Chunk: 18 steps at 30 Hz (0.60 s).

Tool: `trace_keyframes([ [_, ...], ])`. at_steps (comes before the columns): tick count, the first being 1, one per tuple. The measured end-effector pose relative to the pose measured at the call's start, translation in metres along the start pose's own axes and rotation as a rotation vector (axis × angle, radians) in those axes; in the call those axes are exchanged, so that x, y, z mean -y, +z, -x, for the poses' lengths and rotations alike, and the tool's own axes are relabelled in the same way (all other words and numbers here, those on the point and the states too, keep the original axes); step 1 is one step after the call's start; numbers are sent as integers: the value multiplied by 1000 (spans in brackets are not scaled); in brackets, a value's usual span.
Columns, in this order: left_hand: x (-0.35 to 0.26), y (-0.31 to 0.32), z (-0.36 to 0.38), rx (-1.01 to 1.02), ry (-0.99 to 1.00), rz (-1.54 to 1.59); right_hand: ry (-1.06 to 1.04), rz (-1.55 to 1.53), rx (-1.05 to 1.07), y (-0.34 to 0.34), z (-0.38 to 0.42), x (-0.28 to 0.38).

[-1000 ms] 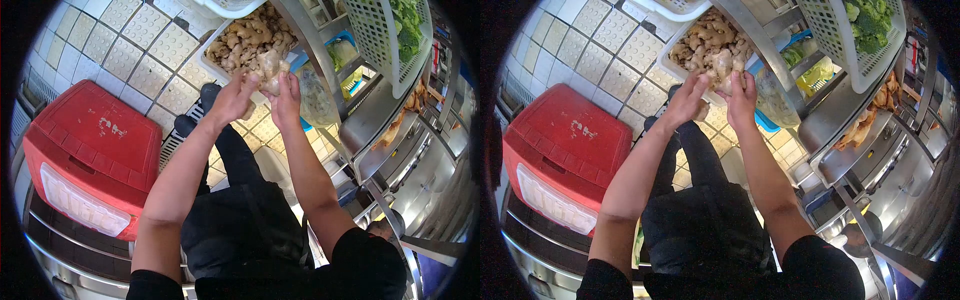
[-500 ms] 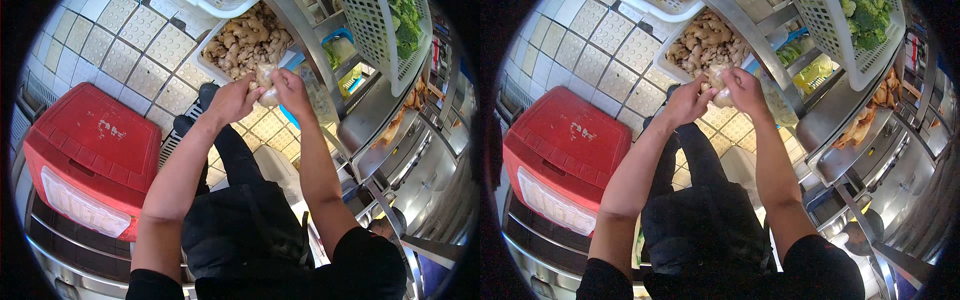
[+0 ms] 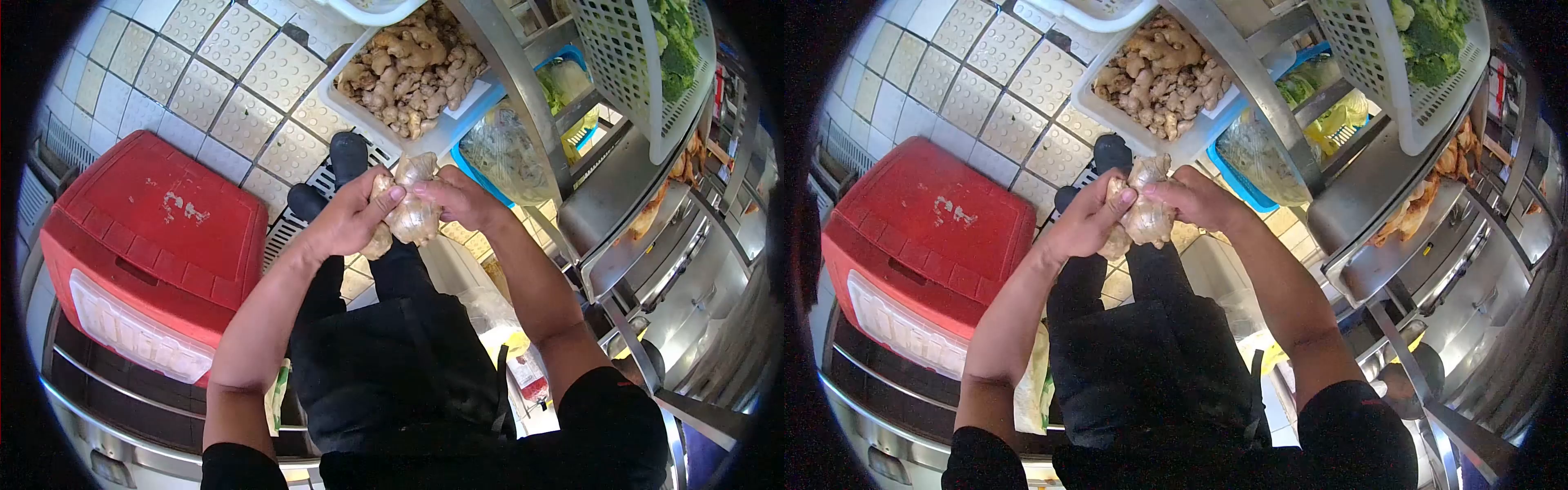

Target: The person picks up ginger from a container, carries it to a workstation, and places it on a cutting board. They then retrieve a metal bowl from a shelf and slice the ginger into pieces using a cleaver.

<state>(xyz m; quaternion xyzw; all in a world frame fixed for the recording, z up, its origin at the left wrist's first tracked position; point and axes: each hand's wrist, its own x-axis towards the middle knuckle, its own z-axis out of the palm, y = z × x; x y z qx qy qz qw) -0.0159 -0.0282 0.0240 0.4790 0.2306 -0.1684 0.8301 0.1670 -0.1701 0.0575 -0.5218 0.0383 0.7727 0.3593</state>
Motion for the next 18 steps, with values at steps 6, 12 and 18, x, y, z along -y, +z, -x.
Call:
trace_keyframes([
  [6, 12, 10, 10, -32, -35, 336, -266, -886, 557, -8, -13, -55],
  [12, 38, 28, -3, -290, 9, 229, -372, -780, 39, 23, -26, 2],
  [18, 32, -32, -71, -456, 53, 193, -232, -100, -349, -29, -35, -11],
])
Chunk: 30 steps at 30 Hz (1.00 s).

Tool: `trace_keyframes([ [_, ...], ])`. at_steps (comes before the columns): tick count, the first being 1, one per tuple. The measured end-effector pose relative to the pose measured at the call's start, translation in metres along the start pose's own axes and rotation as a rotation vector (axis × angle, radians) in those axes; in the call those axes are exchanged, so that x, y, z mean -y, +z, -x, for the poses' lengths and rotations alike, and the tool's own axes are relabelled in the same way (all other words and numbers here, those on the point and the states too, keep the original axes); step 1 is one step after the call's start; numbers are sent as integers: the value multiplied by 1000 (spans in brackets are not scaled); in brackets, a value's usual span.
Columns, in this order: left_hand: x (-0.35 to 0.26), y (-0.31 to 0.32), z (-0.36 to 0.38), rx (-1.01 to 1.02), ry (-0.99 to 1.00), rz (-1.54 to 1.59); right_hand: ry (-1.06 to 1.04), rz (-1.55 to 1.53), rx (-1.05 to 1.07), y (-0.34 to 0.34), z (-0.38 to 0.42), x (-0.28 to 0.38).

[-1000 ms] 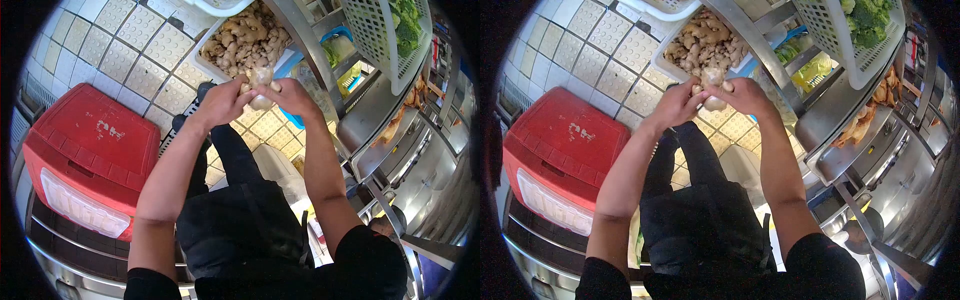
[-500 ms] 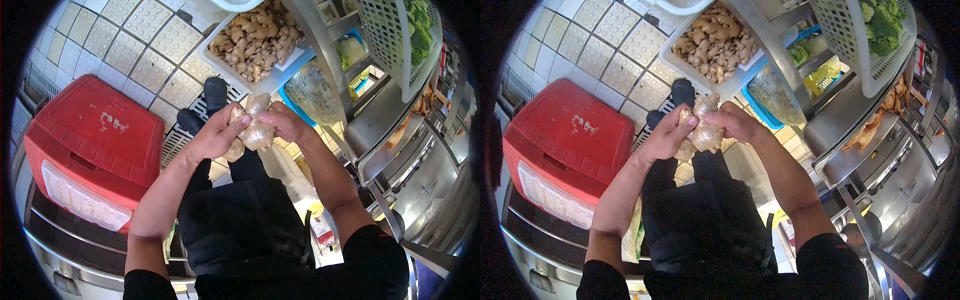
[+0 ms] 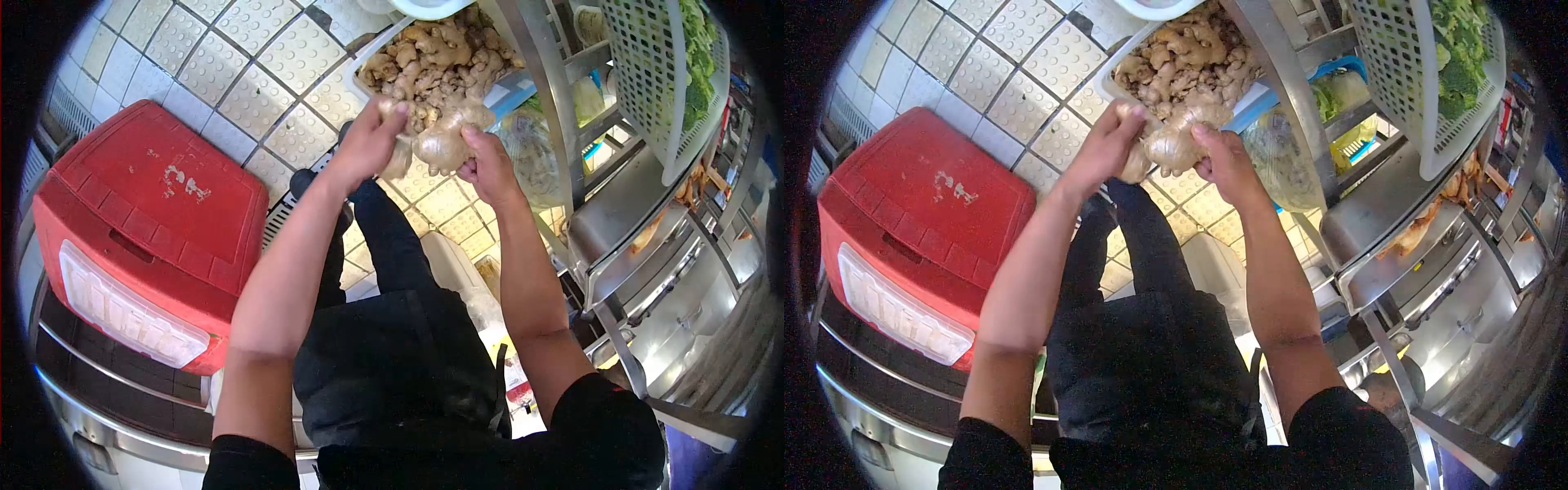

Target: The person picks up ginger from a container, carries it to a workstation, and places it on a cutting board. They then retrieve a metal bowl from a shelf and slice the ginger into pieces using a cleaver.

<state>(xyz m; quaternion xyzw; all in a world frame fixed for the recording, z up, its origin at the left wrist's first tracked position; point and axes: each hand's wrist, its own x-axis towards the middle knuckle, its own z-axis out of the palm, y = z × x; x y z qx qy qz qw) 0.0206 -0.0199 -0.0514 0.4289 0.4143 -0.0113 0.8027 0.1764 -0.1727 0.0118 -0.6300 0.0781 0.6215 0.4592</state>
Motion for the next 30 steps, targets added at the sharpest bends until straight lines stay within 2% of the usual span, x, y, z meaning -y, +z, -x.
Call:
trace_keyframes([
  [1, -11, 3, -16, -2, -46, -153, -11, 197, -81, 1, 1, 6],
  [2, -20, 5, -25, -2, -94, -306, -17, 205, -87, 1, 2, 11],
  [3, -30, 6, -28, 1, -88, -298, -8, 284, -131, -1, 4, 16],
  [5, -55, 2, -32, 410, -321, -231, -3, 369, -175, -4, 6, 27],
  [6, -68, 0, -23, 577, -337, -266, 21, 368, -125, -6, 8, 33],
  [8, -66, 8, 0, 655, -357, -221, 51, 361, -68, -5, 8, 33],
  [9, -64, 11, 11, 729, -371, -182, -69, 492, -54, -4, 4, 30],
  [10, -58, 15, 22, 686, -387, 4, -190, 619, -43, -2, 0, 26],
  [12, -35, 22, 43, 589, -438, 343, -159, 656, 22, 1, -2, 21],
  [13, -35, 22, 51, 542, -499, 434, -125, 701, 87, 1, -3, 18],
  [15, -29, 21, 64, 482, -609, 535, -133, 639, 81, 10, -3, 10],
  [17, -11, 20, 72, 449, -563, 467, -11, 958, 202, 14, -1, 16],
  [19, -2, 17, 79, 416, -512, 401, 1, 1003, 246, 17, 0, 12],
  [21, 3, 11, 87, 431, -365, 191, 13, 1050, 294, 20, 0, 1],
  [23, 3, 12, 92, 376, -436, 153, -51, 938, 224, 23, -2, -25],
  [26, 16, 13, 92, 252, -451, 126, -102, 991, 111, 27, -6, -46],
  [30, 12, 18, 97, 103, -586, 181, -200, 981, 9, 40, -5, -56],
])
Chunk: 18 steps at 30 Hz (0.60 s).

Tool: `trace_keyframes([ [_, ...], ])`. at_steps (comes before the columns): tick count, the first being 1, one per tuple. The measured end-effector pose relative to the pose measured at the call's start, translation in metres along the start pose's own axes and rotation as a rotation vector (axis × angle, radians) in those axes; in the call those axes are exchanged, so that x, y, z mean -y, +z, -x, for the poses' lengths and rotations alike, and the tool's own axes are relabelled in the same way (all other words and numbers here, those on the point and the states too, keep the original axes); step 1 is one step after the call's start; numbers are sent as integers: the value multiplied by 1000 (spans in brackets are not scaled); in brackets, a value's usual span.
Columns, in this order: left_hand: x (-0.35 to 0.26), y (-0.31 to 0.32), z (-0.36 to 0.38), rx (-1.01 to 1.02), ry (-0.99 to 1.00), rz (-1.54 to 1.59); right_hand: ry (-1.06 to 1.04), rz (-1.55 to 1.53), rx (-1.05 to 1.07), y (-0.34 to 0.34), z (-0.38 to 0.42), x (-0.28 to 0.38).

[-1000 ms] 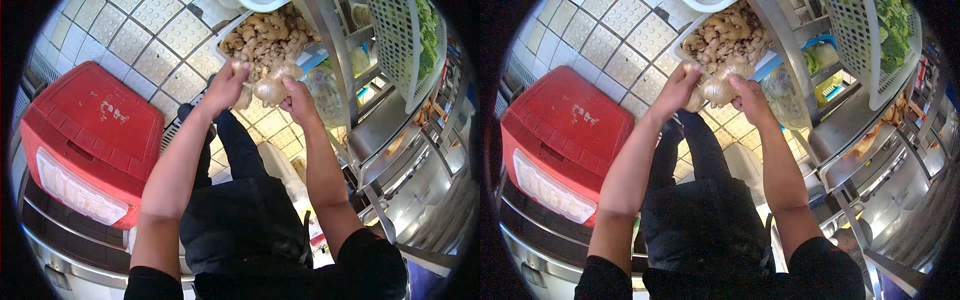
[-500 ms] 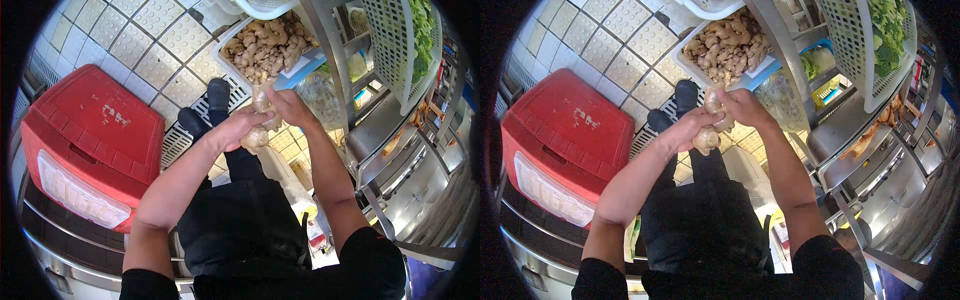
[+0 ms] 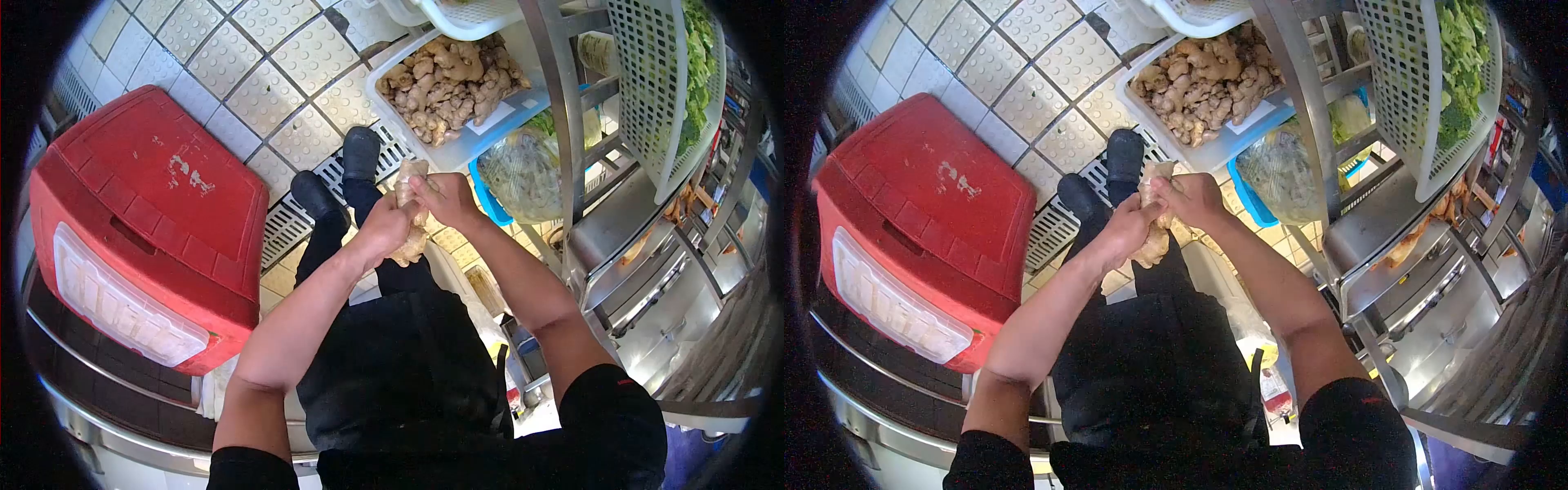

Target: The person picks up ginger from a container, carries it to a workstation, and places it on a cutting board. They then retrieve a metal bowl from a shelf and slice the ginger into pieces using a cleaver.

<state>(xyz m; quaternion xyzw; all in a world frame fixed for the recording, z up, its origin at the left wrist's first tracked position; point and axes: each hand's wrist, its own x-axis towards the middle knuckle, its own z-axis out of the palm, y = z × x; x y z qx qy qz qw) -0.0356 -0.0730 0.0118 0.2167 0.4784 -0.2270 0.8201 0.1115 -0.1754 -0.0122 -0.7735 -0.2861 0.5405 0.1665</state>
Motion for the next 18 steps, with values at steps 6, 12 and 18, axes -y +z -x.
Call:
trace_keyframes([
  [6, 9, 8, 1, -80, -99, 323, -68, -49, -37, 10, -4, -5],
  [12, 7, 21, -2, -58, 33, 429, -118, -37, -105, -7, -6, -1],
  [18, 36, -9, 4, 85, 281, 159, 166, 131, 496, -31, 7, 31],
])
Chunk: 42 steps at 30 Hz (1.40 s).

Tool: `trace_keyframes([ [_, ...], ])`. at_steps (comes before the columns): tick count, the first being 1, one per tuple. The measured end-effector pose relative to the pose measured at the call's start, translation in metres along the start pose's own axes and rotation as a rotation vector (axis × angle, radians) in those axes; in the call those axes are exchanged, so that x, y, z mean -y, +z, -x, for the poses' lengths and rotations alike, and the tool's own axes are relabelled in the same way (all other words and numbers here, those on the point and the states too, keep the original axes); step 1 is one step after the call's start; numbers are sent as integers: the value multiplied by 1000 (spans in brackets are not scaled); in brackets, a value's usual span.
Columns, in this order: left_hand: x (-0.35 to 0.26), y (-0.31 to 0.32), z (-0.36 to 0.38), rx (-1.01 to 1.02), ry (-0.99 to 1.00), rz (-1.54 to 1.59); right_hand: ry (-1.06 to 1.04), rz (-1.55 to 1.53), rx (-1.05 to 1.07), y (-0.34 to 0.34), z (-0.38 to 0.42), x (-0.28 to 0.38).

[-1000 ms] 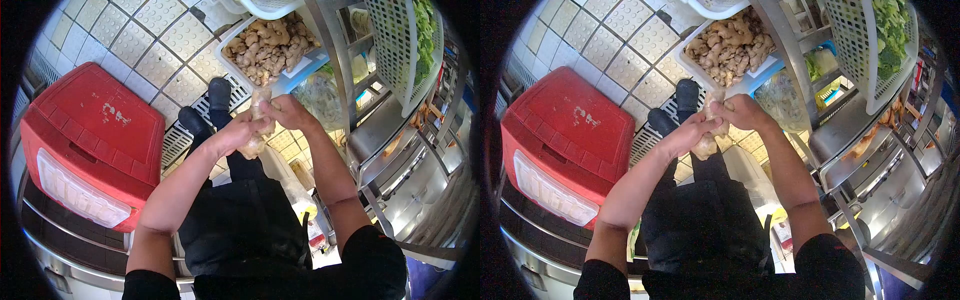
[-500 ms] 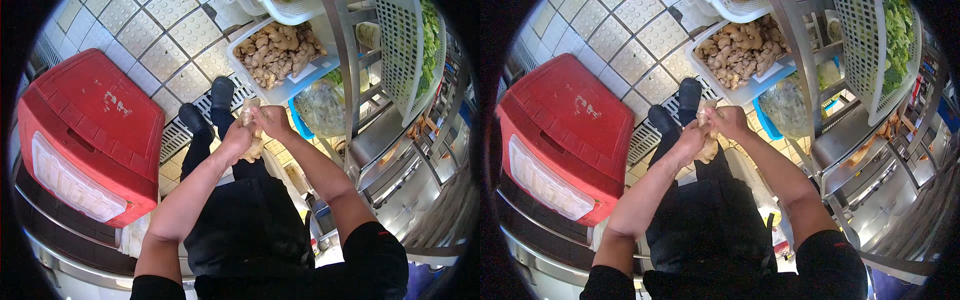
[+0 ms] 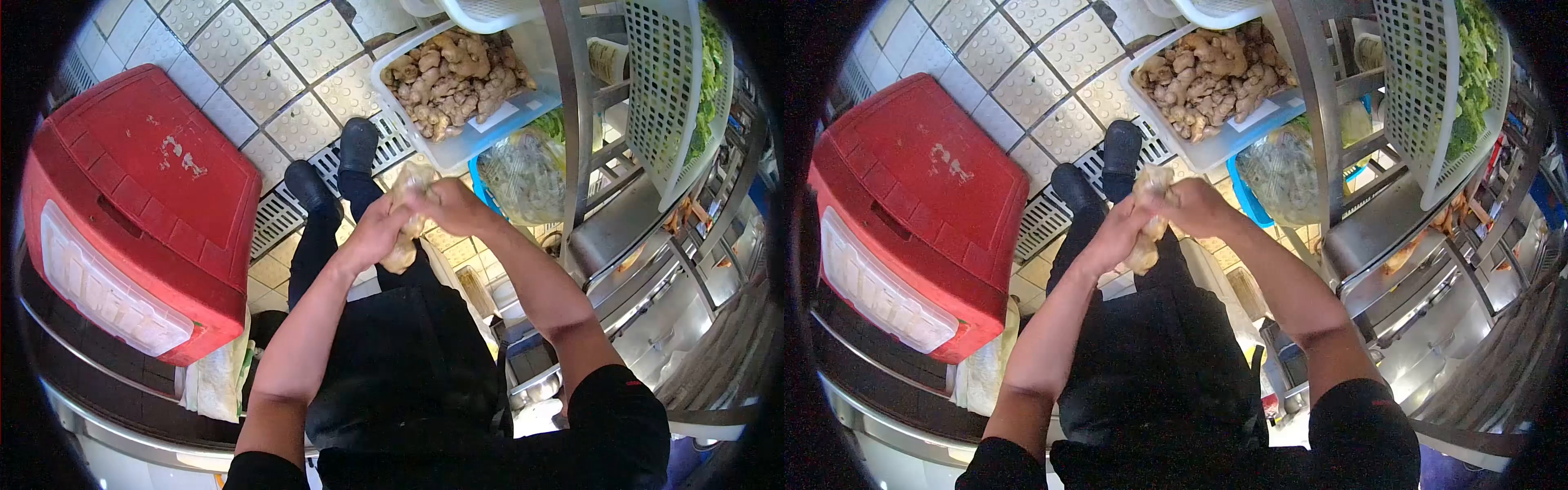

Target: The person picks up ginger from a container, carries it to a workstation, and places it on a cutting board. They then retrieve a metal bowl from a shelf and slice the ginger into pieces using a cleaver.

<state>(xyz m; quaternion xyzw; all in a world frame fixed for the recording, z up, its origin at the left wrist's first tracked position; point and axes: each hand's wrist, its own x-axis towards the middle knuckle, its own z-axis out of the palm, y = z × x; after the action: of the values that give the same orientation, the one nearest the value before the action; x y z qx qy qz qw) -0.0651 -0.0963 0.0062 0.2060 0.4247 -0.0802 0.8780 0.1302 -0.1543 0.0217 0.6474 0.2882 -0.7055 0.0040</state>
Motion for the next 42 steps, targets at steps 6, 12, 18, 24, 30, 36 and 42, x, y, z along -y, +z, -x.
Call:
trace_keyframes([
  [6, -12, -6, 33, 220, 49, -211, -103, -292, 82, 19, 29, 13],
  [12, -13, 19, 55, 107, 142, -27, -68, -644, 166, 33, 37, -10],
  [18, -21, 15, 52, 129, 95, -131, -152, -1124, 66, 42, 45, -3],
  [24, -48, -9, 42, 174, 74, -427, -400, -684, -76, 6, 21, 12],
  [30, -49, -6, 54, 158, 45, -363, -388, -433, -102, 8, 23, 40],
  [36, -40, 1, 97, 105, -45, -162, -303, -266, -51, 33, 24, 52],
  [42, -1, -29, 198, -248, 16, 111, -341, -414, -91, 61, 5, 124],
])
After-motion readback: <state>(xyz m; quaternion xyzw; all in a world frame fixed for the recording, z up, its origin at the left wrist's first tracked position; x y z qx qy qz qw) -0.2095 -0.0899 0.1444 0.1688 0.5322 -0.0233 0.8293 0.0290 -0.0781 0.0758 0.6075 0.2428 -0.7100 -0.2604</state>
